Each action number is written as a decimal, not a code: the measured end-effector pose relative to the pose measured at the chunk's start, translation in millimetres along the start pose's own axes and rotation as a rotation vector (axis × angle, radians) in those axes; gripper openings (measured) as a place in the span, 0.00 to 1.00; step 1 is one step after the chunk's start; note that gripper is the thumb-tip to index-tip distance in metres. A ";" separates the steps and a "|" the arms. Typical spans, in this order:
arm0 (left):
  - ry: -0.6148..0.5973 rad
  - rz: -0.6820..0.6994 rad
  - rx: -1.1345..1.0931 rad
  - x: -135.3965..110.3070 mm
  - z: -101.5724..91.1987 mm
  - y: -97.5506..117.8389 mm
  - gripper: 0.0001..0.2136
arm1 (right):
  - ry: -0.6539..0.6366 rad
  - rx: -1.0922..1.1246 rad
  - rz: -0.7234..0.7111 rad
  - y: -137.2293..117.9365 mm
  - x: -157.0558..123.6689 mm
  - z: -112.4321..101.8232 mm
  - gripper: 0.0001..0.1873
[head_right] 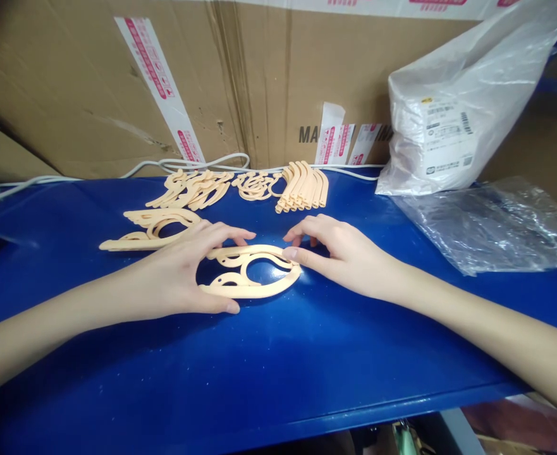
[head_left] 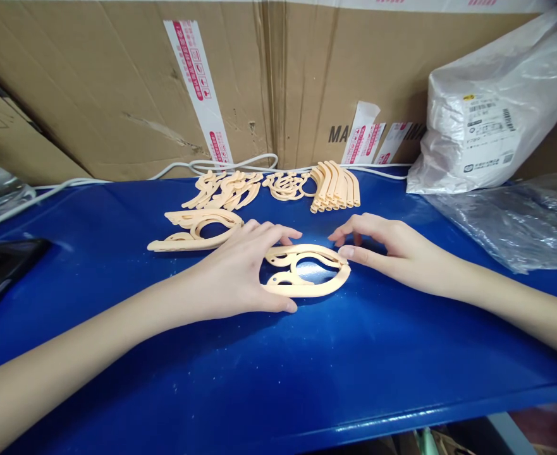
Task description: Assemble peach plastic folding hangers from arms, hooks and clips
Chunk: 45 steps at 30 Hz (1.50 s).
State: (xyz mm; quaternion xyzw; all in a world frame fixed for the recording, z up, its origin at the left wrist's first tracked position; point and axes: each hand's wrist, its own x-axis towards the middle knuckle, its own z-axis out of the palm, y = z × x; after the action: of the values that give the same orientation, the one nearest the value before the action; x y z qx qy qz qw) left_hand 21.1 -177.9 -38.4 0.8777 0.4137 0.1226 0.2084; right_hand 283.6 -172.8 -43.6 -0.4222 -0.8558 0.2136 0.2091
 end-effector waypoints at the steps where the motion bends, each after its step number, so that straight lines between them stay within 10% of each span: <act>1: 0.013 0.014 -0.002 -0.3 -0.7 0.7 0.34 | -0.008 0.008 0.011 -1.2 -0.1 -0.4 0.17; 12: 0.241 0.255 0.153 -2.7 0.0 1.7 0.28 | -0.179 0.496 0.251 -2.7 4.8 -5.6 0.16; 45: 0.383 0.470 0.675 1.5 5.0 -8.5 0.39 | -0.186 0.619 0.370 -7.6 1.3 -1.3 0.16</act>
State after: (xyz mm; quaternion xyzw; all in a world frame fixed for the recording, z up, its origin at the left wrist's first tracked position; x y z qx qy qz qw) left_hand 18.2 -173.2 -46.6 0.9281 0.2514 0.1851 -0.2030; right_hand 278.9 -175.7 -38.1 -0.4653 -0.6751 0.5341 0.2061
